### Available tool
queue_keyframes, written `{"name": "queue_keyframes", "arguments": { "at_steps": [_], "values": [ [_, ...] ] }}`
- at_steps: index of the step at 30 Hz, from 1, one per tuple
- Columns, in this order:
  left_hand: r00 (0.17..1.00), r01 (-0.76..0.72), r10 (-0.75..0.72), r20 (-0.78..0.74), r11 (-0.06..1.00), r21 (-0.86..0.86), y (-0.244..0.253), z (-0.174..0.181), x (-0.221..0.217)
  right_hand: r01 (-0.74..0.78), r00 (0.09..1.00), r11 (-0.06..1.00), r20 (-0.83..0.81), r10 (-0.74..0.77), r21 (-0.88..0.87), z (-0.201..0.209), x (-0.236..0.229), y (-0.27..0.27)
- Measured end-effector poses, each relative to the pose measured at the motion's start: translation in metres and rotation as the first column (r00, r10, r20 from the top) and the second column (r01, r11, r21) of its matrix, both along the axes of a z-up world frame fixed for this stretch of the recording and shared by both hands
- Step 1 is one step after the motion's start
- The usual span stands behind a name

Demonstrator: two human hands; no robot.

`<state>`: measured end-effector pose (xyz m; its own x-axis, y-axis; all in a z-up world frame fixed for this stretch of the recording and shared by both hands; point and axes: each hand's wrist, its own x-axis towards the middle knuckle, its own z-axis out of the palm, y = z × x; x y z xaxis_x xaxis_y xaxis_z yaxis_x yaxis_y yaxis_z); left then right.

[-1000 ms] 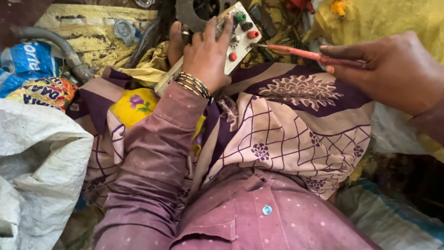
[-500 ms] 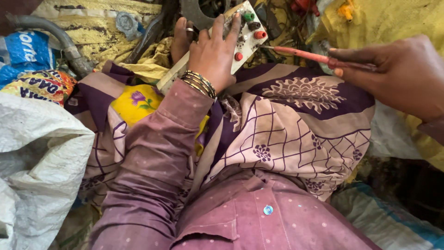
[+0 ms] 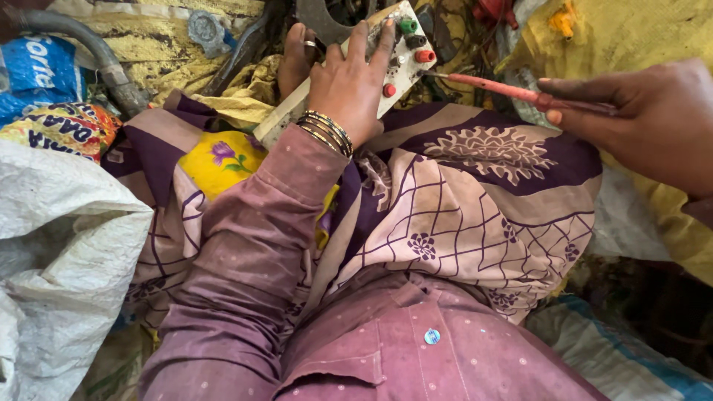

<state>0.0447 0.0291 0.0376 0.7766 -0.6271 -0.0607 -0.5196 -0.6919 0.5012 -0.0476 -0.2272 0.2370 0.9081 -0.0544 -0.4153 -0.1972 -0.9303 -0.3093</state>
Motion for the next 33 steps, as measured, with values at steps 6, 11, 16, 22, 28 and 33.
{"name": "queue_keyframes", "arguments": {
  "at_steps": [6,11,16,22,28,33],
  "values": [
    [1.000,-0.003,0.003,0.003,1.000,0.002,-0.001,-0.003,0.000,0.018,0.981,0.955,-0.180,-0.073,-0.295,0.003,0.003,0.005],
    [1.000,-0.016,0.016,0.024,1.000,-0.010,-0.002,-0.006,-0.001,0.019,0.987,0.973,-0.152,-0.055,-0.231,0.005,0.007,0.010],
    [1.000,-0.014,0.015,0.022,1.000,-0.015,-0.002,-0.007,-0.002,0.033,0.975,0.966,-0.203,-0.087,-0.256,0.005,0.009,0.002],
    [1.000,-0.019,0.019,0.015,1.000,-0.009,-0.002,-0.007,-0.001,0.076,0.991,0.997,-0.113,-0.076,-0.004,-0.001,0.011,-0.008],
    [1.000,-0.028,0.028,0.008,1.000,-0.002,-0.004,-0.008,-0.002,0.093,0.984,0.991,-0.143,-0.106,-0.094,-0.003,0.011,-0.010],
    [1.000,-0.023,0.023,0.005,1.000,0.007,-0.005,-0.008,-0.002,0.058,0.989,0.994,-0.127,-0.069,-0.089,-0.002,0.010,-0.007]
  ]
}}
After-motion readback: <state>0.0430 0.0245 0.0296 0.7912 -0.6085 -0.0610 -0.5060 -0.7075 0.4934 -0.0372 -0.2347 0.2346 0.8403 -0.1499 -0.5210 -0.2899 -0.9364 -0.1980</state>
